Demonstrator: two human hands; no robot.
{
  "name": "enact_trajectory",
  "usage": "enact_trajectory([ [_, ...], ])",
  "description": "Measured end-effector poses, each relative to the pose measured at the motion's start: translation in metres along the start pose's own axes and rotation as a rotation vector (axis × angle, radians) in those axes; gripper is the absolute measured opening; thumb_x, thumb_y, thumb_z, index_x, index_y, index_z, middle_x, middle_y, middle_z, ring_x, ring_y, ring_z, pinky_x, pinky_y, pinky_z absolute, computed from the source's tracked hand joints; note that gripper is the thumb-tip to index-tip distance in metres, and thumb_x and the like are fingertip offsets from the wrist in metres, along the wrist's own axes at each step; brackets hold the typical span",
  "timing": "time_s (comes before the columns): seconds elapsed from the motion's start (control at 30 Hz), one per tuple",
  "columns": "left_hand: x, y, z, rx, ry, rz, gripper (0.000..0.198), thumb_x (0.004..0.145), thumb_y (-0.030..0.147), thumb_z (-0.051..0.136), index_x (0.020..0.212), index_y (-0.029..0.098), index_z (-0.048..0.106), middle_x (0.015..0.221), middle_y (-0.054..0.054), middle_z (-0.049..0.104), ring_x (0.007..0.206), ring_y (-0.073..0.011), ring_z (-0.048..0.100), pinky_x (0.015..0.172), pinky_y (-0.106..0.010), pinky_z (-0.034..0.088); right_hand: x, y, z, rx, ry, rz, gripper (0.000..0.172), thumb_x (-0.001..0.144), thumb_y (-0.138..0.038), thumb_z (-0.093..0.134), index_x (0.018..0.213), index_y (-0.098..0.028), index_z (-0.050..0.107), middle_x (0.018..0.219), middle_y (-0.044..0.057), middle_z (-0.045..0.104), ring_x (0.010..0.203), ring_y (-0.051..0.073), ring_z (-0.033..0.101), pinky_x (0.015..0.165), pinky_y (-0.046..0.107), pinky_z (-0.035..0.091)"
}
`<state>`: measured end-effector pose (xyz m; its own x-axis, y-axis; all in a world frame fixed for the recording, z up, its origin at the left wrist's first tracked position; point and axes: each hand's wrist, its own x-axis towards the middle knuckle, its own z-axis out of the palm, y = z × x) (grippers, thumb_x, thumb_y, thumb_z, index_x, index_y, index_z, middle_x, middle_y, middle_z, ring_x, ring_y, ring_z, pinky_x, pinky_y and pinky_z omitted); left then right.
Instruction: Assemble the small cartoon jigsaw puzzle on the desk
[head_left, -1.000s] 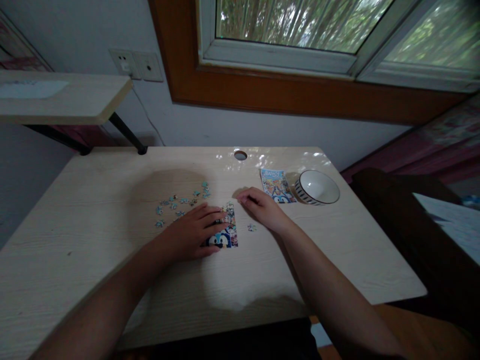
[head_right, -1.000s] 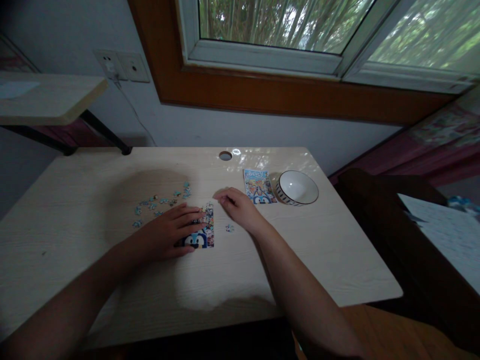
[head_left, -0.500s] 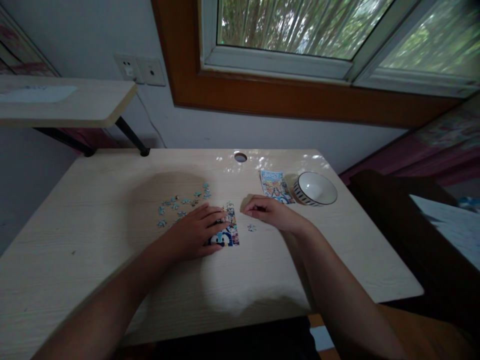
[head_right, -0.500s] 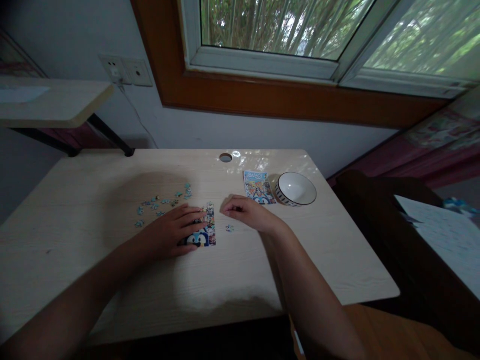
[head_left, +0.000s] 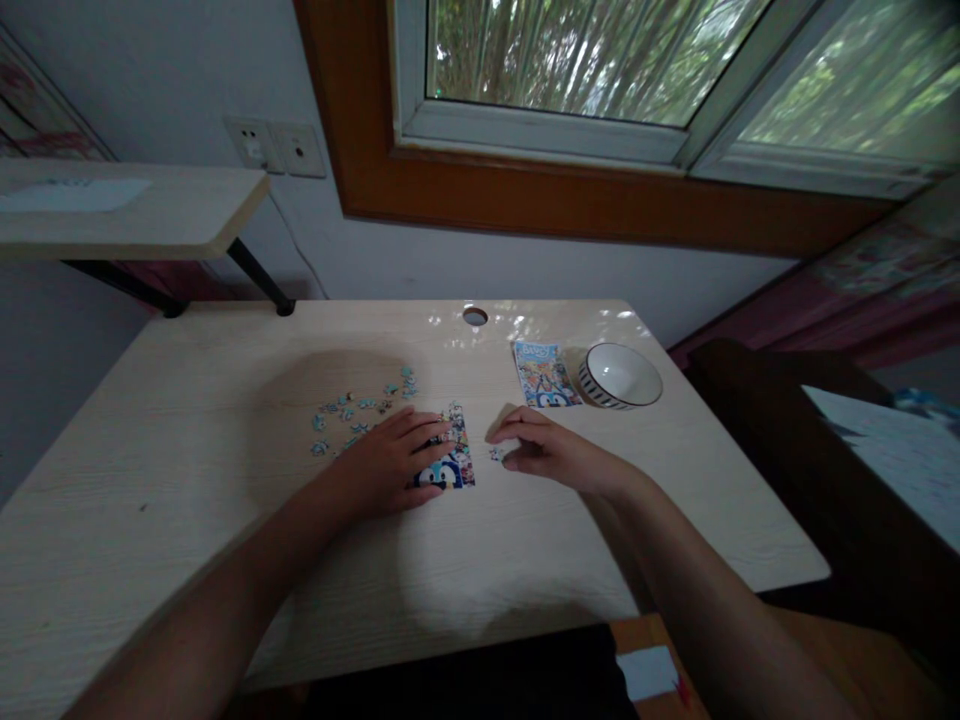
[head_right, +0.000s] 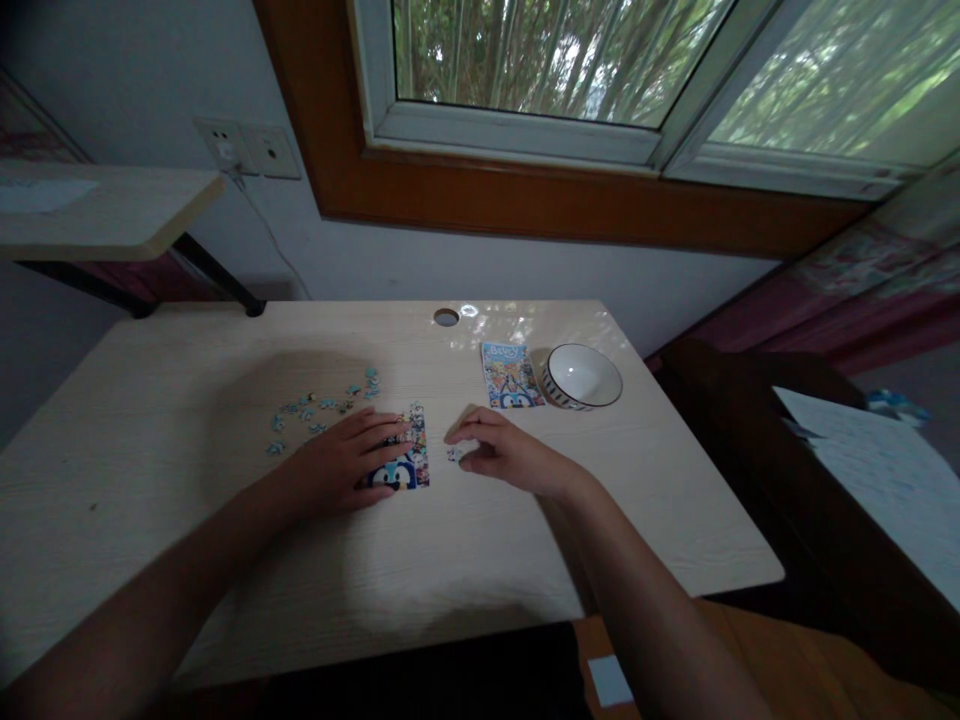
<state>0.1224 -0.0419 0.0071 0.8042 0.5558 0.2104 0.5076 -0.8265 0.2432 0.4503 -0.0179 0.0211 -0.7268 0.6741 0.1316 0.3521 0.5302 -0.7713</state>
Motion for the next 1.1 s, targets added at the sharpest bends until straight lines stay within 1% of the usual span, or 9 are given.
enact_trajectory([
  [0.07, 0.000, 0.000, 0.000, 0.009, -0.007, 0.006, 0.059, 0.098, 0.045, 0.069, 0.150, 0.021, 0.056, 0.156, -0.015, 0.054, 0.146, -0.0344, 0.046, 0.125, -0.058, 0.032, -0.003, 0.001, 0.005, -0.024, 0.056, 0.002, 0.027, 0.095, -0.023, 0.073, 0.121, -0.029, 0.074, 0.114, 0.007, 0.066, 0.111, 0.022, 0.064, 0.103, 0.042, 0.054],
  [0.23, 0.000, 0.000, -0.001, -0.011, -0.003, 0.009, 0.062, 0.096, 0.044, 0.071, 0.152, 0.022, 0.054, 0.155, -0.014, 0.055, 0.146, -0.0332, 0.047, 0.126, -0.056, 0.033, -0.005, 0.005, 0.019, -0.055, 0.193, 0.016, 0.017, 0.099, -0.025, 0.068, 0.114, -0.027, 0.074, 0.111, 0.009, 0.069, 0.107, 0.023, 0.065, 0.096, 0.042, 0.055],
  [0.37, 0.000, 0.001, -0.002, -0.023, 0.003, -0.002, 0.059, 0.096, 0.044, 0.071, 0.150, 0.023, 0.057, 0.154, -0.013, 0.056, 0.145, -0.0328, 0.048, 0.126, -0.055, 0.033, -0.004, 0.005, 0.026, -0.102, 0.260, 0.039, 0.010, 0.100, -0.023, 0.067, 0.106, -0.025, 0.075, 0.105, 0.008, 0.070, 0.103, 0.024, 0.065, 0.093, 0.041, 0.056],
  [0.6, 0.000, 0.001, -0.003, -0.006, -0.008, 0.002, 0.058, 0.097, 0.046, 0.069, 0.150, 0.024, 0.057, 0.153, -0.012, 0.058, 0.144, -0.0316, 0.050, 0.127, -0.053, 0.032, -0.006, 0.008, 0.036, -0.171, 0.372, 0.090, 0.022, 0.099, -0.020, 0.066, 0.120, -0.024, 0.072, 0.109, 0.010, 0.069, 0.103, 0.025, 0.067, 0.095, 0.044, 0.057],
  [0.73, 0.001, -0.001, -0.005, 0.009, -0.018, 0.002, 0.058, 0.099, 0.050, 0.067, 0.150, 0.027, 0.056, 0.155, -0.011, 0.056, 0.146, -0.0319, 0.047, 0.127, -0.053, 0.033, -0.007, 0.003, 0.037, -0.216, 0.414, 0.105, 0.028, 0.101, -0.019, 0.061, 0.127, -0.024, 0.070, 0.107, 0.011, 0.069, 0.102, 0.026, 0.067, 0.094, 0.044, 0.058],
  [0.8, 0.001, -0.004, -0.007, 0.011, -0.005, 0.018, 0.057, 0.100, 0.050, 0.066, 0.151, 0.027, 0.055, 0.155, -0.010, 0.056, 0.148, -0.0315, 0.045, 0.126, -0.053, 0.034, -0.008, 0.000, 0.037, -0.221, 0.420, 0.103, 0.027, 0.102, -0.018, 0.059, 0.126, -0.024, 0.069, 0.107, 0.011, 0.069, 0.102, 0.026, 0.067, 0.093, 0.043, 0.058],
  [0.9, -0.001, -0.013, -0.013, 0.039, 0.026, 0.026, 0.050, 0.103, 0.044, 0.062, 0.150, 0.027, 0.055, 0.153, -0.008, 0.058, 0.149, -0.0305, 0.045, 0.126, -0.053, 0.036, -0.008, -0.001, 0.037, -0.227, 0.417, 0.086, 0.026, 0.100, -0.018, 0.061, 0.124, -0.024, 0.070, 0.109, 0.011, 0.068, 0.103, 0.026, 0.067, 0.094, 0.044, 0.058],
  [0.97, -0.003, -0.021, -0.019, 0.066, 0.051, -0.003, 0.045, 0.105, 0.038, 0.060, 0.148, 0.026, 0.057, 0.152, -0.009, 0.060, 0.147, -0.0297, 0.048, 0.125, -0.052, 0.038, -0.007, 0.002, 0.039, -0.245, 0.414, 0.069, 0.028, 0.098, -0.019, 0.063, 0.125, -0.025, 0.069, 0.109, 0.011, 0.067, 0.101, 0.026, 0.066, 0.092, 0.044, 0.058],
  [1.1, -0.008, -0.041, -0.029, 0.080, 0.165, -0.097, 0.037, 0.106, 0.034, 0.057, 0.141, 0.023, 0.063, 0.146, -0.010, 0.064, 0.142, -0.0289, 0.052, 0.120, -0.050, 0.044, -0.006, 0.008, 0.042, -0.298, 0.401, 0.052, 0.026, 0.098, -0.021, 0.067, 0.123, -0.025, 0.071, 0.106, 0.010, 0.065, 0.098, 0.026, 0.065, 0.089, 0.044, 0.058],
])
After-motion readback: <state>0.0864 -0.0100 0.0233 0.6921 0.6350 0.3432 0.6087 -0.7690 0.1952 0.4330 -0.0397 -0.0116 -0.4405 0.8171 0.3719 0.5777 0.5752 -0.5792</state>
